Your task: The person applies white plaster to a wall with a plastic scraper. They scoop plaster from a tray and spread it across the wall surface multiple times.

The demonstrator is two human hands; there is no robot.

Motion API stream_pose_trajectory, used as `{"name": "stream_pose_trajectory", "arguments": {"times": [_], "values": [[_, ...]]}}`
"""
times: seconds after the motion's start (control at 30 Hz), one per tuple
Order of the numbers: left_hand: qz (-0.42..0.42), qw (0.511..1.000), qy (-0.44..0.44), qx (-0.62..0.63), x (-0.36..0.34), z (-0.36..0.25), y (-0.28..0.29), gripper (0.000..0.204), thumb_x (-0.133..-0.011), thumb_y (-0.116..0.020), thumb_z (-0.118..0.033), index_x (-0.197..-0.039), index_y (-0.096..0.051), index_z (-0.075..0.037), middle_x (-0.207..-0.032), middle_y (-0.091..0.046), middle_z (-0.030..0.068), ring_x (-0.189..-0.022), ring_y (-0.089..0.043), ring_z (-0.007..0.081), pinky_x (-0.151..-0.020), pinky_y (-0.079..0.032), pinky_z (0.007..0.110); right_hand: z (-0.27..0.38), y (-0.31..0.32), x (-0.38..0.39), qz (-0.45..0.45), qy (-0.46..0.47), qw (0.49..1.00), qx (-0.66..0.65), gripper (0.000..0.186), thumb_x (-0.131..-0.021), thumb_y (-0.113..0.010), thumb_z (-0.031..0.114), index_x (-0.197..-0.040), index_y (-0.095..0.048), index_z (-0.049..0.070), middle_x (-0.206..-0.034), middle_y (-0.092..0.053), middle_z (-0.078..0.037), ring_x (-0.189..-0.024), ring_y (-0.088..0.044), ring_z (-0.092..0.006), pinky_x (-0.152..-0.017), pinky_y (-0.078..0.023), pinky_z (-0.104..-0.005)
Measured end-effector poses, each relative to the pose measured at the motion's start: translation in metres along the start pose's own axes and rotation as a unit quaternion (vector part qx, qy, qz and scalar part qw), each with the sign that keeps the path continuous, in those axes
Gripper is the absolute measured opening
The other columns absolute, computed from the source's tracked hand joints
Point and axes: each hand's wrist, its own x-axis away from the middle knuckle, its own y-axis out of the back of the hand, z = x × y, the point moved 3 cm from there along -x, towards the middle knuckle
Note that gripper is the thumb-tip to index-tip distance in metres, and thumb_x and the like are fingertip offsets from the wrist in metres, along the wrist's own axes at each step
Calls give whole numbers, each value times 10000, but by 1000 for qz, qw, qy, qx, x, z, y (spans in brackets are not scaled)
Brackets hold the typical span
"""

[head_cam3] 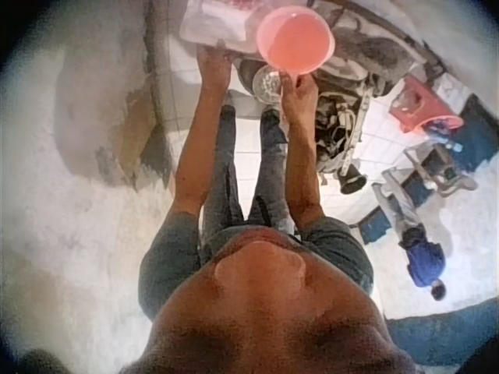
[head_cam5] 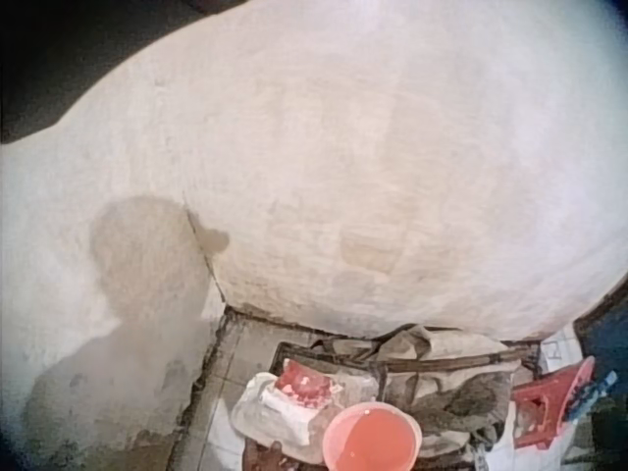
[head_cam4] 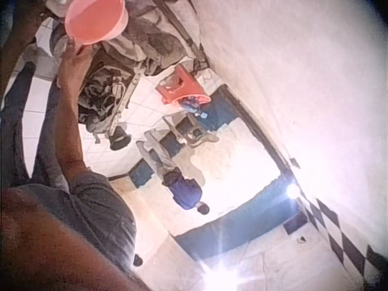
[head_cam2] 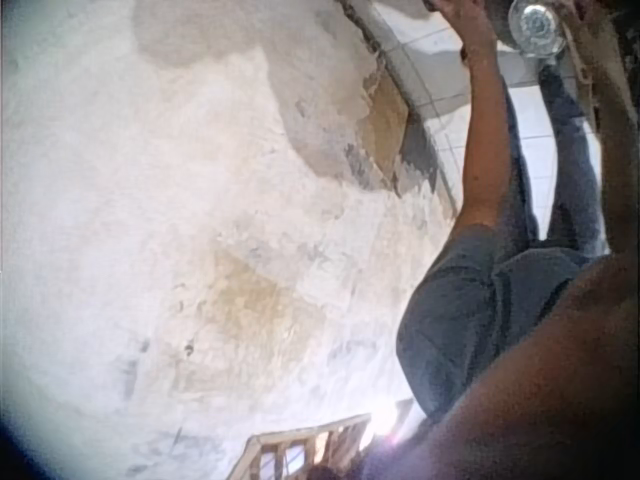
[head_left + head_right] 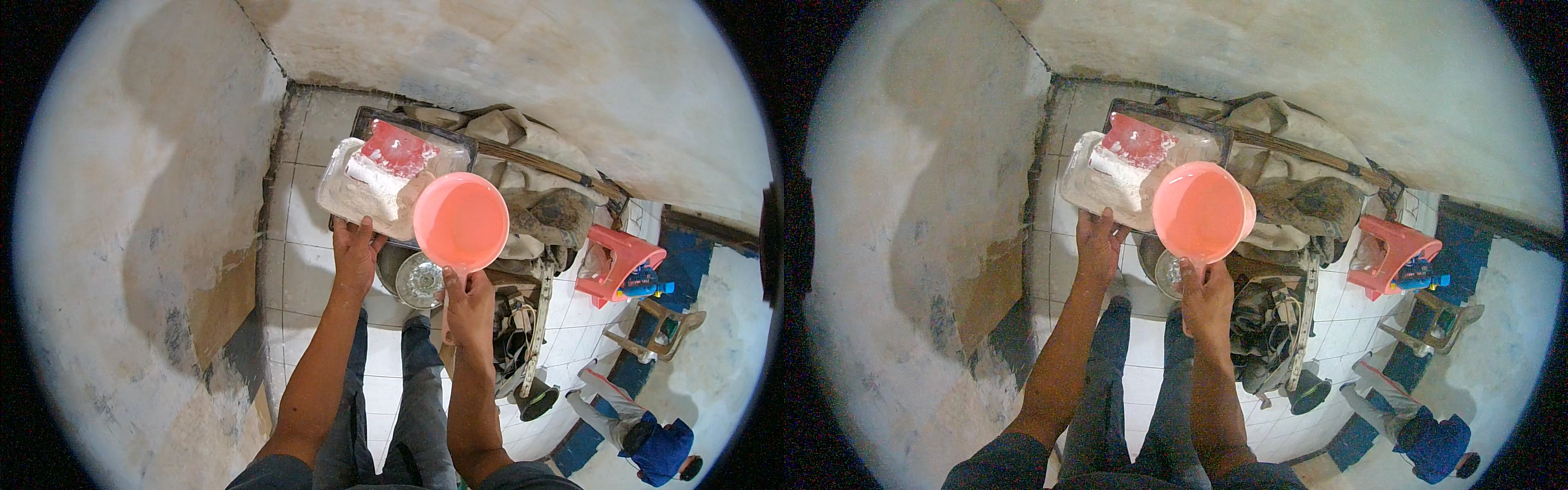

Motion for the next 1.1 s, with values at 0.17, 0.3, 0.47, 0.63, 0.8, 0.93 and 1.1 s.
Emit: {"name": "stream_pose_trajectory", "arguments": {"times": [0.17,0.3,0.47,0.63,0.8,0.93,1.1], "values": [[-2,1000,2,-3,0,0,0,538,-950,-573,-134,-1395,-270,-129,-1347,-438,105,-1201,-510,235,-984,-487,421,-4,0,0,1,12,1000,9,229,-919,-590,179,-957,-610,-47,-701,-603,-57,-635,-579,-120,-585,-442,-282],[-3,1000,4,-1,-1,1,1,529,-951,-573,-139,-1389,-275,-130,-1344,-441,94,-1192,-515,222,-966,-503,400,-3,0,-1,0,17,1000,9,230,-917,-588,190,-954,-610,-36,-684,-598,-53,-627,-566,-116,-583,-434,-281],[10,1000,0,0,-2,3,2,528,-951,-572,-140,-1388,-276,-127,-1343,-445,86,-1182,-522,214,-955,-510,390,0,0,1,-1,19,1000,7,232,-917,-589,191,-954,-609,-37,-681,-596,-50,-614,-546,-113,-579,-424,-279],[6,1000,4,4,-3,2,1,521,-954,-561,-127,-1390,-275,-124,-1340,-453,90,-1180,-527,219,-951,-518,397,0,-1,0,-4,16,1000,-2,227,-915,-593,186,-947,-611,-37,-680,-598,-52,-612,-541,-111,-576,-421,-278],[1,1000,2,1,-2,2,0,511,-957,-554,-122,-1390,-284,-122,-1336,-458,94,-1177,-530,216,-948,-519,397,0,-1,0,-12,12,1000,17,221,-909,-597,173,-957,-616,-42,-695,-606,-52,-625,-559,-111,-579,-431,-276],[-1,1000,5,4,-1,1,0,510,-958,-553,-123,-1392,-284,-123,-1335,-460,94,-1173,-532,212,-943,-522,387,-1,0,0,-10,17,1000,24,218,-907,-598,164,-967,-615,-45,-703,-608,-53,-627,-563,-110,-578,-434,-276],[-8,1000,9,-5,0,1,0,499,-958,-553,-124,-1383,-292,-124,-1327,-468,86,-1163,-536,201,-938,-522,372,-2,0,1,-4,15,1000,20,211,-910,-592,160,-970,-612,-42,-713,-598,-53,-618,-564,-116,-578,-444,-281]]}}
